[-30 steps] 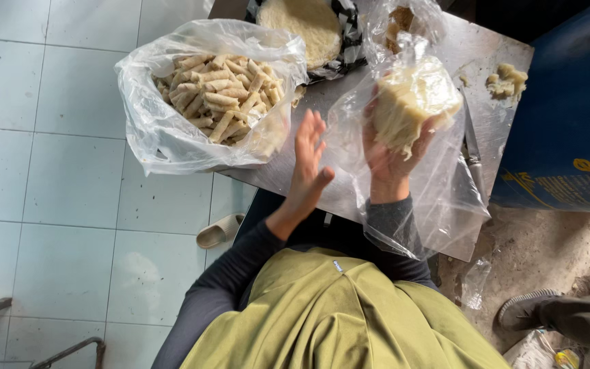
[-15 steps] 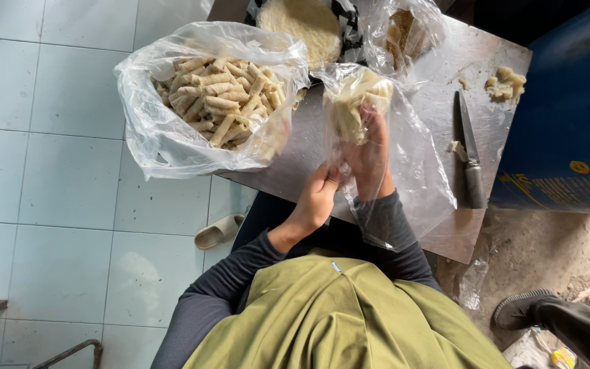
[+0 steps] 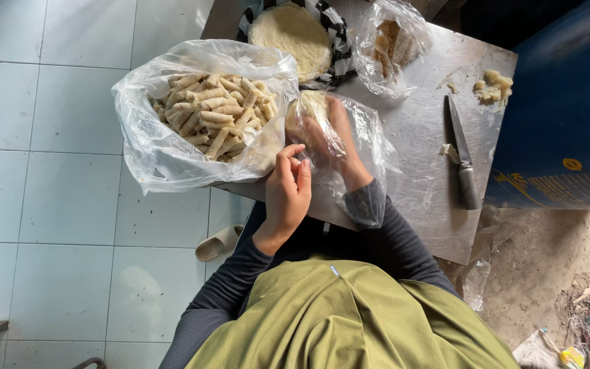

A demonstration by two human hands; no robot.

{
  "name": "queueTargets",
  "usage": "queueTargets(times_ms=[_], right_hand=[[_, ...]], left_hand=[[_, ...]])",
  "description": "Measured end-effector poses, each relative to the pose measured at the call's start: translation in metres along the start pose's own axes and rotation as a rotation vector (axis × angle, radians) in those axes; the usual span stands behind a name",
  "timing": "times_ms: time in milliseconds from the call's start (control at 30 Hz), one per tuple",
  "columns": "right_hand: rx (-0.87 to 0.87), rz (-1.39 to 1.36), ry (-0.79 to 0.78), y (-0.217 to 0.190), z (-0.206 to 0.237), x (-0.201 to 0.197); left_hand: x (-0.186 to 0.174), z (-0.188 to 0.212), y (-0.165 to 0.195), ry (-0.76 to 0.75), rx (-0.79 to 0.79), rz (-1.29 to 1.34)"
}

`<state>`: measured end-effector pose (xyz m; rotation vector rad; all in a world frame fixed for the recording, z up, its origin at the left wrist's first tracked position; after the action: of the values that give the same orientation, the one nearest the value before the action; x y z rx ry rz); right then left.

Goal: The person peels a thin outer skin off round white rice cakes by hand, tears the skin into pieces, and cuts a cake in half with a knife. They then stack the cakes and wrap a stack in a clear plastic bag.

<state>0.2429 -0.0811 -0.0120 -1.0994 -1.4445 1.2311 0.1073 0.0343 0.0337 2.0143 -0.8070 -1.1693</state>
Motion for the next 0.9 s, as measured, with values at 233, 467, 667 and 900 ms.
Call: queueTargets(times_ms=[233, 467, 667, 900], right_hand=[[-0.097, 0.576, 0.068, -0.005, -0.001, 0.012], [-0.103, 0.575, -0.452, 0.001, 0.043, -0.031], [0.468, 0.516, 0.033, -0.101, 0.066, -0.172], [-0.54, 0.657, -0.401, -0.149, -0.03, 0.037]], left_hand=[[0.005, -0.001, 0.046, -0.023, 0.241, -0.702], [0.077, -0.04, 0.03, -0.3, 0.419, -0.753], [0.121, -0.032, -0.009, -0.501, 0.416, -1.153], [0.162, 0.002, 0.022, -0.488, 0.675, -0.863]])
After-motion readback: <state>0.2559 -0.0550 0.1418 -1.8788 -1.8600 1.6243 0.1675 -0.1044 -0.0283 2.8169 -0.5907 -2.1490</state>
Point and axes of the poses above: each hand's wrist, its own z-axis away from the middle knuckle, its own x-axis out of the palm, y = z × x, the point moved 10 cm from there along -z, towards the middle knuckle, and after that the axes turned 12 degrees about -z, right-handed, at the moved point
